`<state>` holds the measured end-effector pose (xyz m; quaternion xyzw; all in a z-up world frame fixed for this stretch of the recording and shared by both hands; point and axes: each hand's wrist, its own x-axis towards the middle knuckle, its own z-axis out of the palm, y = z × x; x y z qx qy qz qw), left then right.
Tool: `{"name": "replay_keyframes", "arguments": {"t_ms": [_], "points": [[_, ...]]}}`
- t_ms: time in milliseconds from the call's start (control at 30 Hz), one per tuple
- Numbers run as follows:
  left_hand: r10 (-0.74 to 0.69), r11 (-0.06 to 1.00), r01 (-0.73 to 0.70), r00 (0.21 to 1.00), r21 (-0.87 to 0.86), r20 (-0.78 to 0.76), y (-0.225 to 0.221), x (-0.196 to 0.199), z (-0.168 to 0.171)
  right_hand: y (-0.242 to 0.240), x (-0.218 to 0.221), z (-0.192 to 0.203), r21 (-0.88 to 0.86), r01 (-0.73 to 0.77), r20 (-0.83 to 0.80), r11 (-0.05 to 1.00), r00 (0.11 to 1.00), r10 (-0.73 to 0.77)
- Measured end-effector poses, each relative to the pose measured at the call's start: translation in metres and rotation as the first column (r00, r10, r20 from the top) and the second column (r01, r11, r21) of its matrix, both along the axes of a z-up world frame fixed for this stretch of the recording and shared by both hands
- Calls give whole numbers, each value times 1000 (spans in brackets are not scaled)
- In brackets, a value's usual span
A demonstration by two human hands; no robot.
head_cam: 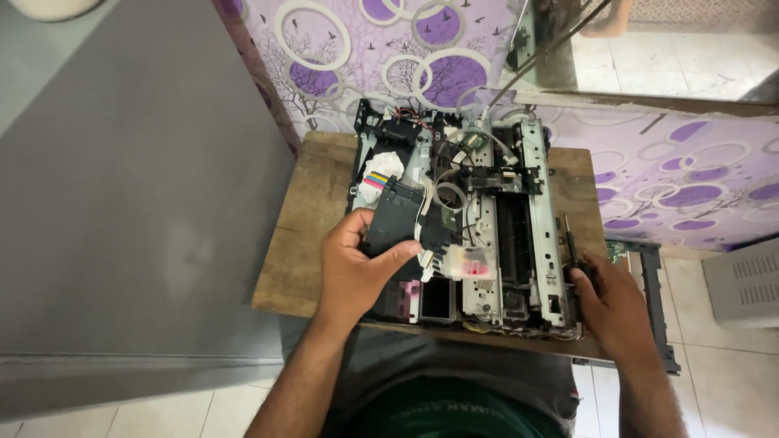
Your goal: Disassembling and inspecting the internal ink carriage and ribbon cables of a printer using a screwdriver.
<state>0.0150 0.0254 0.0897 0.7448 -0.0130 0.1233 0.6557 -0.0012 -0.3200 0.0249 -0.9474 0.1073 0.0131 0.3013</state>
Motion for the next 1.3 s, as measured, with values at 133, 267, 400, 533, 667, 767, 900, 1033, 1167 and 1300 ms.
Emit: {"name": "replay_keyframes", "arguments": {"t_ms": [133,267,400,533,667,767,900,1033,1167,1300], "points": [[15,1000,-15,999,1,-47,-2,3,6,17,-6,35,50,88,-7,995,996,-88],[52,999,-50,994,18,-100,-6,5,12,4,-9,2,-262,91,512,961,857,58],[36,999,-35,998,27,-58,-12,8,16,66,-11,49,-406,-190,689,894,579,436],[22,1000,-22,998,10,-59,-14,7,25,112,11,60,-375,-481,725,792,380,574],[69,987,-59,996,-150,61,-10,11,18,124,26,40,-262,-502,750,824,432,502],[83,991,-75,994,-111,68,-6,16,6,124,31,54,-244,-635,726,733,382,573],[82,983,-67,993,-169,85,-6,19,0,114,43,51,-189,-722,638,665,425,642],[94,974,-65,987,-216,127,-1,21,-14,103,48,34,151,-716,668,681,582,464],[83,958,-32,982,-286,169,0,17,-25,122,43,38,125,-644,717,755,585,380],[86,950,-21,977,-312,195,5,16,-33,134,21,32,243,-518,678,820,696,239]]}}
